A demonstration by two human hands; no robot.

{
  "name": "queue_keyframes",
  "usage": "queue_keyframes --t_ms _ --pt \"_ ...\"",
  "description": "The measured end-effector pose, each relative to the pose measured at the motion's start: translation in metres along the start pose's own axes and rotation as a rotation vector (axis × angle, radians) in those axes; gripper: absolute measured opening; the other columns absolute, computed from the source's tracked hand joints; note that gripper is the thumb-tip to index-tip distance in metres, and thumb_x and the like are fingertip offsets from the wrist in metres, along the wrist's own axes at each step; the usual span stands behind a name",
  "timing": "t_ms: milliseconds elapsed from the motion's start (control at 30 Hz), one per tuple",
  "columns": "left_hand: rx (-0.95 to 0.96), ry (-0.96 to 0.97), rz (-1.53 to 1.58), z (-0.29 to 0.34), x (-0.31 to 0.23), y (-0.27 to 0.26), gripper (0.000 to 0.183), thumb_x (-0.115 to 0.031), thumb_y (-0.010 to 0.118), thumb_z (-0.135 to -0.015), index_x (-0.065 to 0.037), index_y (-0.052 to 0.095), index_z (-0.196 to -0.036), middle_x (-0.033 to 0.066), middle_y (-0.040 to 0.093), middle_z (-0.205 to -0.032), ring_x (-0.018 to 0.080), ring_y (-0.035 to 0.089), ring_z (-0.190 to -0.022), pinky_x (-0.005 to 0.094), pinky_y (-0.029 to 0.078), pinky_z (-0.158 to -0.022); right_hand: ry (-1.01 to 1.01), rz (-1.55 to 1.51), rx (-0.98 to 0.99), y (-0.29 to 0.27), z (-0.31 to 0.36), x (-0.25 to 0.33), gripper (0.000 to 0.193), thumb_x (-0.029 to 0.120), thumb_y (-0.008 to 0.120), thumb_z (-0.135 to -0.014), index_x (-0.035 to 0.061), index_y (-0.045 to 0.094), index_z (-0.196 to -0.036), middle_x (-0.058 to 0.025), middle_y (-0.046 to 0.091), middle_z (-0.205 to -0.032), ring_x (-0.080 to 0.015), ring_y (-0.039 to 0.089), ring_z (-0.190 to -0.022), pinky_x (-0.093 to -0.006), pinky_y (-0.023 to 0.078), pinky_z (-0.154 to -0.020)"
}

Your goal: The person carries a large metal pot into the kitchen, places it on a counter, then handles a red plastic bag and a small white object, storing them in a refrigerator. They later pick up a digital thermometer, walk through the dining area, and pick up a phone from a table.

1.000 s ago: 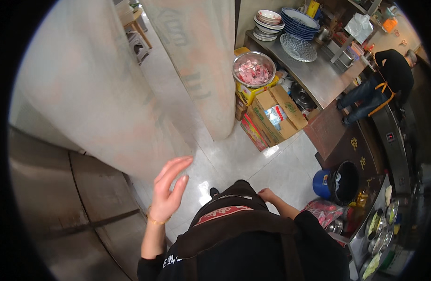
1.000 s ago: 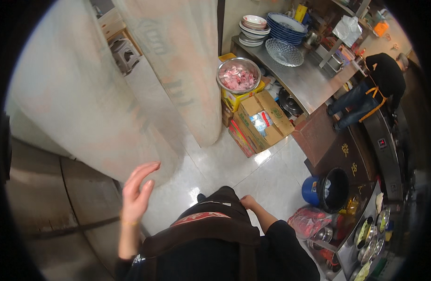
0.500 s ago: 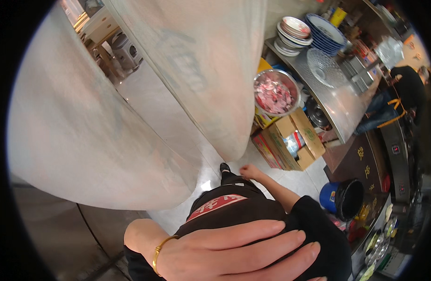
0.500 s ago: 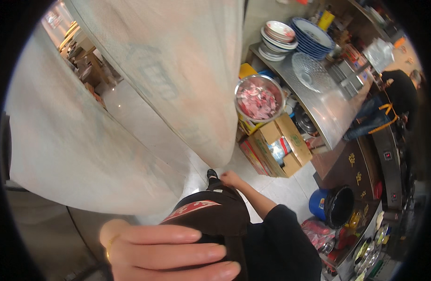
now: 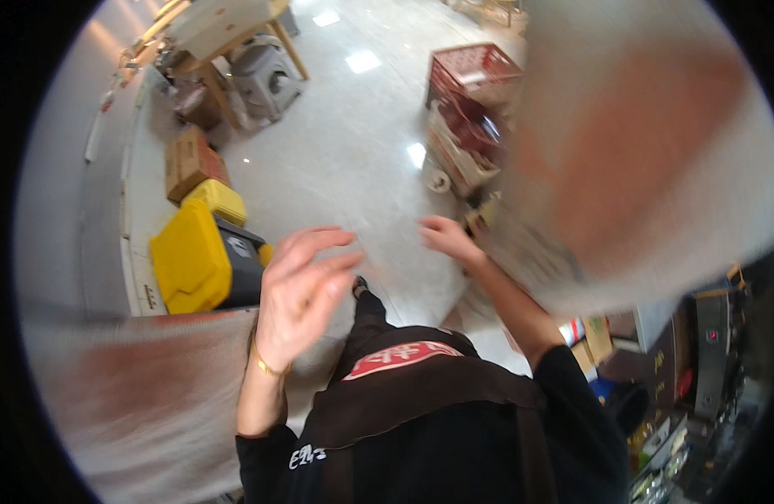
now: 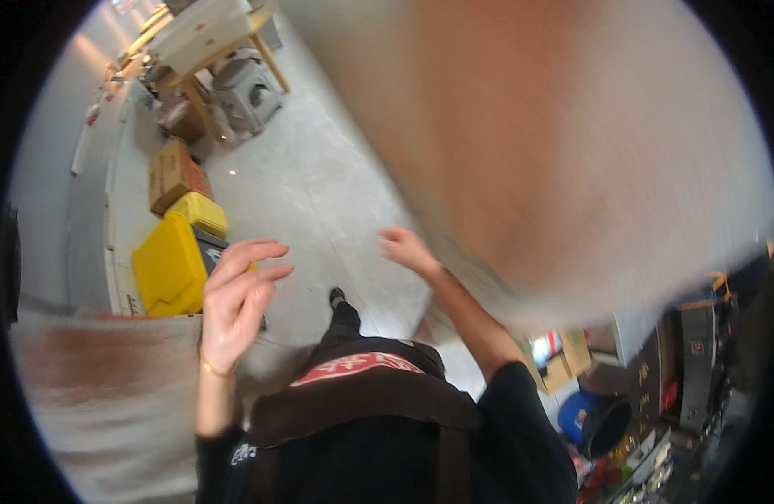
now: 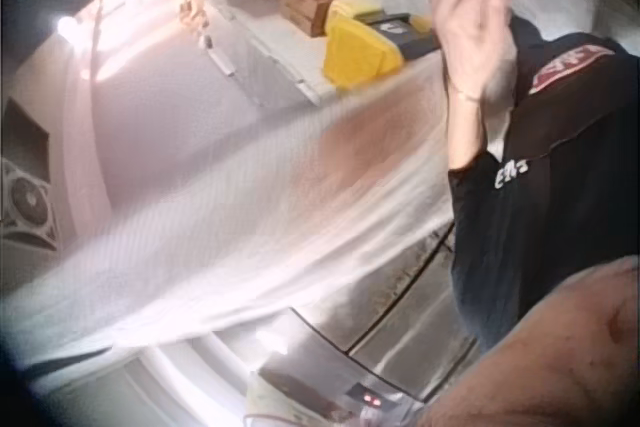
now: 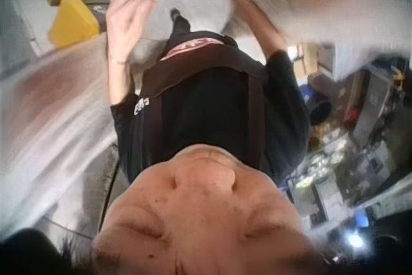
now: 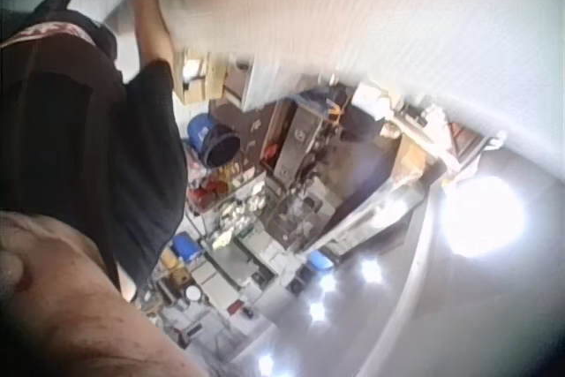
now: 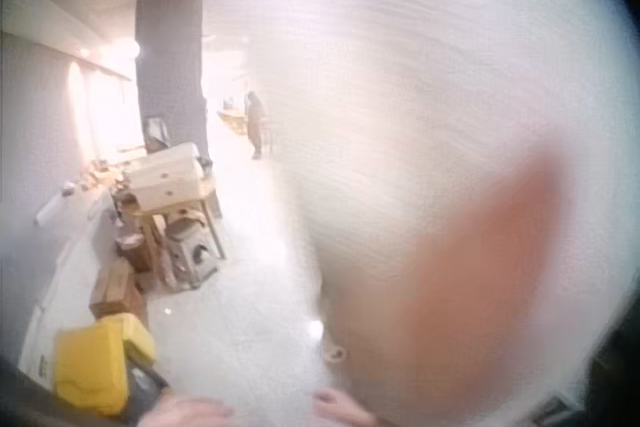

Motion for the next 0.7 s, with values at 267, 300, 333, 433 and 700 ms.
queue_keyframes --t_ms 267,300,333,433,700 --pt "-0.212 -0.73 0.189 0.035 0.268 -0.083 0.032 -0.018 0.041 -0.093 0.006 0.06 -0.082 0.01 0.063 -0.083 0.0152 0.059 -0.075 0.0256 0.044 -0.071 0.94 -0.245 -0.853 -0.131 0.143 -0.206 0.004 0.01 0.049 -0.071 0.0075 0.051 -0.068 -0.0064 0.045 -0.053 -0.0204 0.048 -0.044 -0.0382 0.039 -0.038" --pt "-0.214 -0.776 0.16 0.033 0.289 -0.087 0.032 -0.018 0.042 -0.093 0.007 0.06 -0.082 0.0101 0.063 -0.081 0.0154 0.059 -0.073 0.0256 0.044 -0.07 0.901 -0.227 -1.0 -0.131 0.173 -0.203 0.013 0.016 0.046 -0.076 0.0078 0.046 -0.066 -0.0062 0.042 -0.05 -0.0216 0.04 -0.036 -0.0321 0.031 -0.03" --pt "-0.231 -0.787 0.194 0.029 0.308 -0.088 0.032 -0.018 0.042 -0.093 0.007 0.06 -0.082 0.0101 0.063 -0.081 0.0151 0.059 -0.073 0.0259 0.044 -0.071 0.987 -0.335 -0.974 -0.114 0.184 -0.204 0.005 0.004 0.043 -0.07 0.0064 0.048 -0.069 -0.0081 0.042 -0.051 -0.0223 0.045 -0.041 -0.0348 0.037 -0.035" --pt "-0.266 -0.841 0.24 0.01 0.366 -0.075 0.032 -0.018 0.043 -0.091 0.005 0.062 -0.079 0.0112 0.064 -0.082 0.0169 0.058 -0.078 0.0273 0.043 -0.072 0.769 -0.366 -0.554 -0.084 0.202 -0.179 0.014 0.014 0.049 -0.078 0.0031 0.056 -0.071 -0.0084 0.057 -0.068 -0.0177 0.056 -0.062 -0.0303 0.044 -0.057" --pt "-0.138 -0.954 0.232 -0.021 0.541 0.051 0.027 -0.02 0.049 -0.084 0.001 0.065 -0.083 0.0126 0.066 -0.079 0.0179 0.061 -0.075 0.0295 0.046 -0.071 1.07 -0.454 -0.409 -0.073 -0.077 -0.216 0.012 -0.002 0.052 -0.072 0.0006 0.052 -0.06 -0.0113 0.051 -0.055 -0.0224 0.05 -0.044 -0.0342 0.041 -0.043"
Point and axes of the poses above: each hand's wrist, its own z-axis away from the middle knuckle, its own y-axis out of the palm, x = y × z, the point moved 3 cm from there along -z, towards the middle knuckle
